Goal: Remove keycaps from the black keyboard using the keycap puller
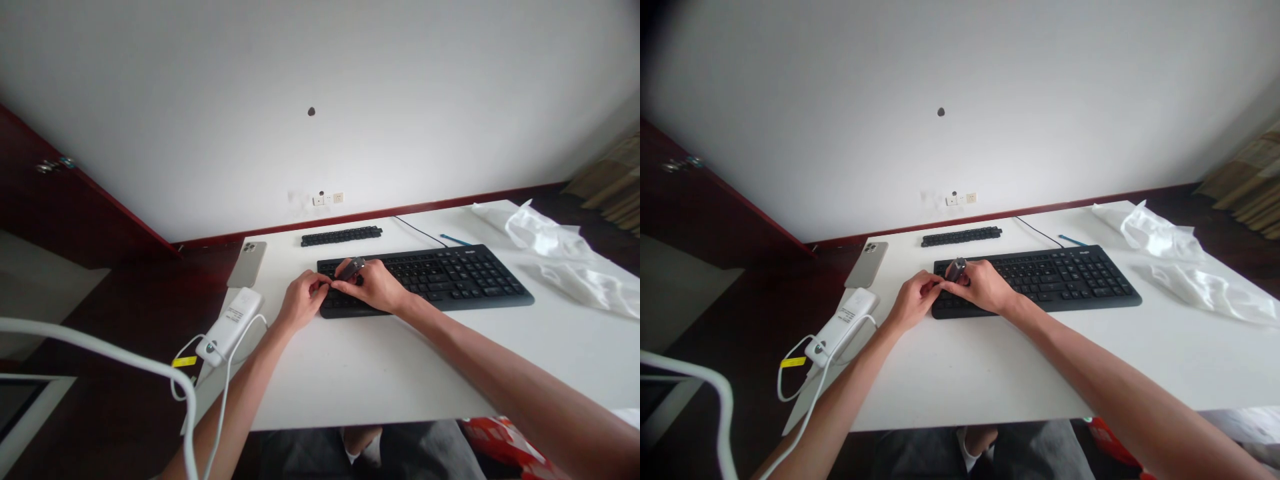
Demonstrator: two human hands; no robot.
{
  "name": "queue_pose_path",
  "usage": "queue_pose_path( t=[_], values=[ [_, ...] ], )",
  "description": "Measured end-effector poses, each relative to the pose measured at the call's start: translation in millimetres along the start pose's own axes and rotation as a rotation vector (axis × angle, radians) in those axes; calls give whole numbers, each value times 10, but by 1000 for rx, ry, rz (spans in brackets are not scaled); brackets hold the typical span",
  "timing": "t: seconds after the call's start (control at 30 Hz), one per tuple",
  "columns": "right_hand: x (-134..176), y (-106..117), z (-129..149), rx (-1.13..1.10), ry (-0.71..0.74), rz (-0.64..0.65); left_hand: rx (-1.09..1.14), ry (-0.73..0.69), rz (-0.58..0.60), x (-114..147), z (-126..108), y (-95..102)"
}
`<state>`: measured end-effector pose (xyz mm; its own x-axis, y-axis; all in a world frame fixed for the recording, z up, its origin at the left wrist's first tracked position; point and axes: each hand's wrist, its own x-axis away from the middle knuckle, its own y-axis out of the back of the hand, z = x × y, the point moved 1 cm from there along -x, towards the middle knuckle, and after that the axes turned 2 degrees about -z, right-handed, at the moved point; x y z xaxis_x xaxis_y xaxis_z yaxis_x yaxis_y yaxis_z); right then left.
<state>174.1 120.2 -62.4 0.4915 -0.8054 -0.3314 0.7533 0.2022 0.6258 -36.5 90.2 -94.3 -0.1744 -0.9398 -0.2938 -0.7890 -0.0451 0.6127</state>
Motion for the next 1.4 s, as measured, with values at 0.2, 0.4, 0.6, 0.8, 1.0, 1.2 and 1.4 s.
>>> queue_pose_path(
  t=[0.2,0.4,0.6,0.8,1.0,1.2,1.4],
  values=[
    [-38,-31,-104,-46,-141,-65,-9,17,-13,6,20,-5],
    [-48,-13,-125,-129,10,124,20,17,-22,13,54,-30],
    [-67,-66,-148,-114,-32,79,12,15,-24,12,86,-40],
    [-92,-115,-118,-65,-46,34,17,15,-21,10,73,-33],
    [-115,-141,-99,-76,-73,5,5,18,-25,7,77,-34],
    [-142,-153,-89,-51,-107,-37,-26,13,-24,8,61,-23],
    [-134,-134,-61,-44,-113,-25,-40,9,-22,5,55,-14]
  ],
)
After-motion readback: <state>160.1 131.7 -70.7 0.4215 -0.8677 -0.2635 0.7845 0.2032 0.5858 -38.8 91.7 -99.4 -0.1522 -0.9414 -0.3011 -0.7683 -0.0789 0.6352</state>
